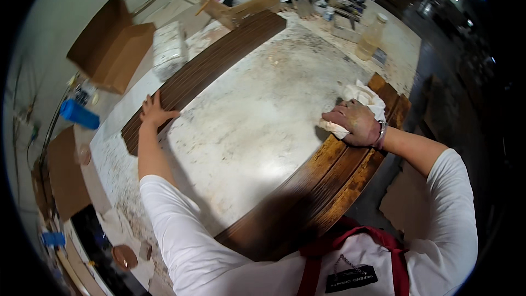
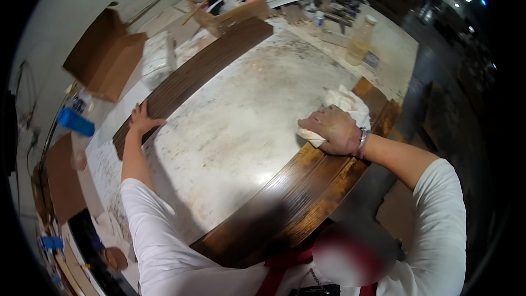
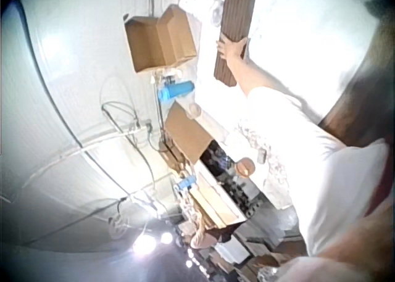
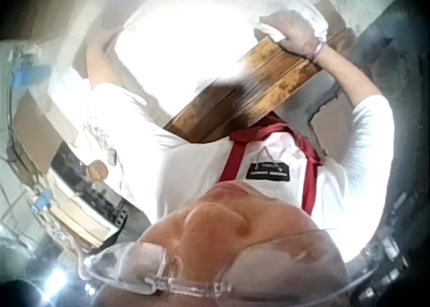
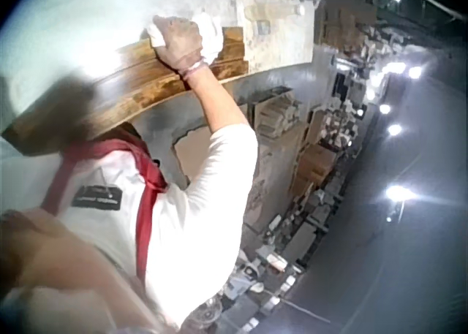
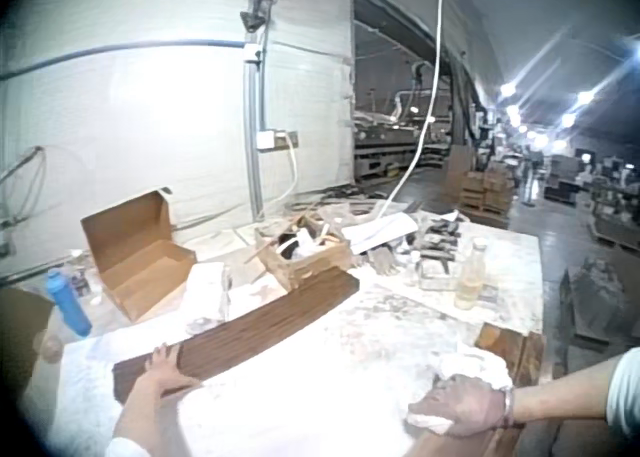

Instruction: The person applies a clear finish to long wooden boards using a cloth, then stacks the finished boards together.

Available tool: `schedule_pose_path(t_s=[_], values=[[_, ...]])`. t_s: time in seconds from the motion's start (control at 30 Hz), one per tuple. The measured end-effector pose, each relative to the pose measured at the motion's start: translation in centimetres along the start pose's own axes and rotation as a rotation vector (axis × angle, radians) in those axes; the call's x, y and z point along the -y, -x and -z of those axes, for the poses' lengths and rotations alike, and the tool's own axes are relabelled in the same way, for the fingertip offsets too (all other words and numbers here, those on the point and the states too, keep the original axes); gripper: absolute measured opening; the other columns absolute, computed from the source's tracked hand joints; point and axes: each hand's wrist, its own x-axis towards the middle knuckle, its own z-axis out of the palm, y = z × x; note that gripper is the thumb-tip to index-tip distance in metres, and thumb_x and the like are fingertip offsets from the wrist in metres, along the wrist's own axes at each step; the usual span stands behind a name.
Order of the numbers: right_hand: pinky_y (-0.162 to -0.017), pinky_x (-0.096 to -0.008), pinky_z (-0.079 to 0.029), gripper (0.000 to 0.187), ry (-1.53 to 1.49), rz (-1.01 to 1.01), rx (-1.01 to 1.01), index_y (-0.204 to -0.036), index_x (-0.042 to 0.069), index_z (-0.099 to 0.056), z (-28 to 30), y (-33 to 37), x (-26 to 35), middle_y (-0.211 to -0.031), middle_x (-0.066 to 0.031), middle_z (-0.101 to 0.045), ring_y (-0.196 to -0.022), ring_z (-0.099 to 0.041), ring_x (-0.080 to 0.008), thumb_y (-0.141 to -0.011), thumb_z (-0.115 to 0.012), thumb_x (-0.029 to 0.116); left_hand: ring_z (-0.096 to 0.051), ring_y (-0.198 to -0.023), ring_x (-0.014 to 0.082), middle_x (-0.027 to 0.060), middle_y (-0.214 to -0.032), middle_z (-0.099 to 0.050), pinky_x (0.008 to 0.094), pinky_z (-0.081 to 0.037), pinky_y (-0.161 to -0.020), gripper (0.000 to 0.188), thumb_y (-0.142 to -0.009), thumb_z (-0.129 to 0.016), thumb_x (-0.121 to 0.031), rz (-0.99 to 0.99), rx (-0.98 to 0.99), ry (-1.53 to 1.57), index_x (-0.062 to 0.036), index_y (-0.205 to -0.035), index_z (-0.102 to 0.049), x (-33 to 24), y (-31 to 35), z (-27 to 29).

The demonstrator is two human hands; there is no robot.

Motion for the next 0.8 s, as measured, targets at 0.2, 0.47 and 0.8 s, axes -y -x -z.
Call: schedule_pose_path(t_s=[0.2, 0.47, 0.8], values=[[-0.080, -0.0409, -0.046, 0.048, 0.053, -0.010, -0.016, -0.121, 0.014, -0.055, 0.3, 0.1, 0.4, -0.101, -0.0062, -0.060, -0.094, -0.056, -0.0282, -0.074, -0.064, 0.022, -0.029, -0.134, 0.0376, 0.0246, -0.143, -0.030, 0.0535, -0.024, -0.109, 0.119, -0.055, -0.080, -0.054, -0.117, 0.040, -0.069, -0.0184, -0.151, -0.018, -1.7, 1.2, 2.0], [-0.081, -0.0419, -0.045, 0.044, 0.047, -0.012, -0.011, -0.120, 0.015, -0.055, -0.3, -0.2, 0.3, -0.100, -0.0069, -0.059, -0.092, -0.056, -0.0294, -0.078, -0.063, 0.025, -0.032, -0.130, 0.0420, 0.0324, -0.138, -0.033, 0.0522, -0.022, -0.107, 0.094, -0.065, -0.076, -0.042, -0.359, -0.245, 0.082, -0.0141, -0.145, -0.036, -1.9, 12.9, -2.4], [-0.081, -0.0430, -0.046, 0.044, -0.017, -0.001, -0.065, -0.116, 0.014, -0.057, 0.1, 0.3, 0.0, -0.096, -0.0087, -0.060, -0.093, -0.057, -0.0303, -0.074, -0.064, 0.023, -0.029, -0.135, 0.0405, 0.0270, -0.145, -0.028, 0.0497, -0.025, -0.109, 0.095, -0.064, -0.079, -0.033, -0.423, -0.153, 0.041, -0.0197, -0.146, -0.033, -0.2, 19.9, -1.6]])
